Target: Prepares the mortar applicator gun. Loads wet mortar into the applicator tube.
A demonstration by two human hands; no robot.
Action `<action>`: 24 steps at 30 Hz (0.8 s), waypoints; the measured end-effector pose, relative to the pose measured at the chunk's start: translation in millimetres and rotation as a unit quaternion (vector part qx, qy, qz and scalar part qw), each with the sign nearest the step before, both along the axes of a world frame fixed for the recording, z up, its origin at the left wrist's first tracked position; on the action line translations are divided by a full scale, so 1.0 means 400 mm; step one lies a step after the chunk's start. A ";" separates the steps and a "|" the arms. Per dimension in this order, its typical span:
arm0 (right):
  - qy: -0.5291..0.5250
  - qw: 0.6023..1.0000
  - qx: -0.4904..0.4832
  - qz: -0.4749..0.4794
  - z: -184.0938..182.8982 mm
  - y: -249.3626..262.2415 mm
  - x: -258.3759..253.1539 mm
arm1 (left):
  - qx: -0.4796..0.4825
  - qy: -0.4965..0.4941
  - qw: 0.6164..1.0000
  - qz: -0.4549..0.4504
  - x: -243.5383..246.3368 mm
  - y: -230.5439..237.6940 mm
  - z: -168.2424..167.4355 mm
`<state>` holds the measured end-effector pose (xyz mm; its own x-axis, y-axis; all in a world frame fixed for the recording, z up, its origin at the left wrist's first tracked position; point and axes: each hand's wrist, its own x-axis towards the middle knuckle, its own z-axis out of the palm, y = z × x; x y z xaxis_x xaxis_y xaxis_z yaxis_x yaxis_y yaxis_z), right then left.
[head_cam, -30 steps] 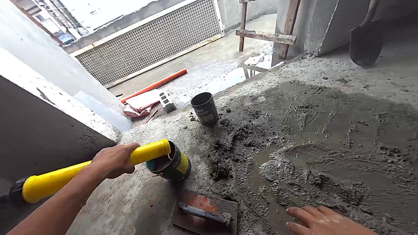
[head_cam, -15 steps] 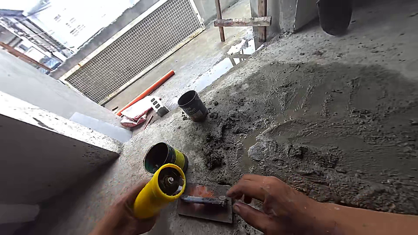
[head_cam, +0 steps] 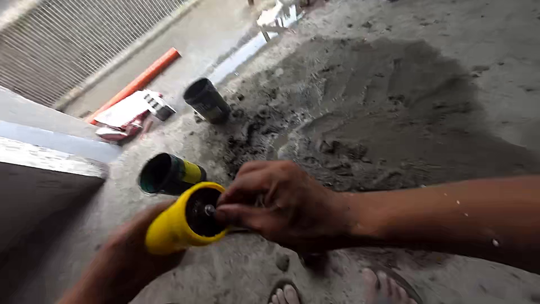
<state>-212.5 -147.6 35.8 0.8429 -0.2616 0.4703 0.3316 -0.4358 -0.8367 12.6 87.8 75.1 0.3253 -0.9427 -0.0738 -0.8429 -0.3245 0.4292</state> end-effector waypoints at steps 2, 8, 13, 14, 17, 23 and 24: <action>0.027 0.999 0.015 -0.021 -0.013 -0.006 -0.023 | 0.011 -0.056 0.998 -0.003 -0.026 -0.023 -0.007; -0.081 0.991 -0.100 -0.020 -0.087 -0.014 -0.046 | 0.029 -0.129 0.991 -0.028 -0.053 -0.042 -0.053; -0.122 0.981 -0.151 0.008 -0.114 -0.018 -0.047 | 0.025 -0.148 0.987 -0.050 -0.049 -0.046 -0.078; -0.129 0.981 -0.143 0.012 -0.117 -0.017 -0.045 | 0.016 -0.156 0.986 -0.056 -0.045 -0.049 -0.081; -0.097 0.993 -0.064 0.000 -0.112 -0.005 -0.044 | 0.000 -0.190 0.979 -0.067 -0.050 -0.055 -0.086; 0.090 0.983 0.155 -0.026 -0.081 -0.006 -0.064 | -0.009 -0.175 0.984 -0.040 -0.044 -0.050 -0.090; 0.090 0.981 0.169 -0.016 -0.077 -0.010 -0.067 | -0.013 -0.166 0.985 -0.038 -0.042 -0.047 -0.091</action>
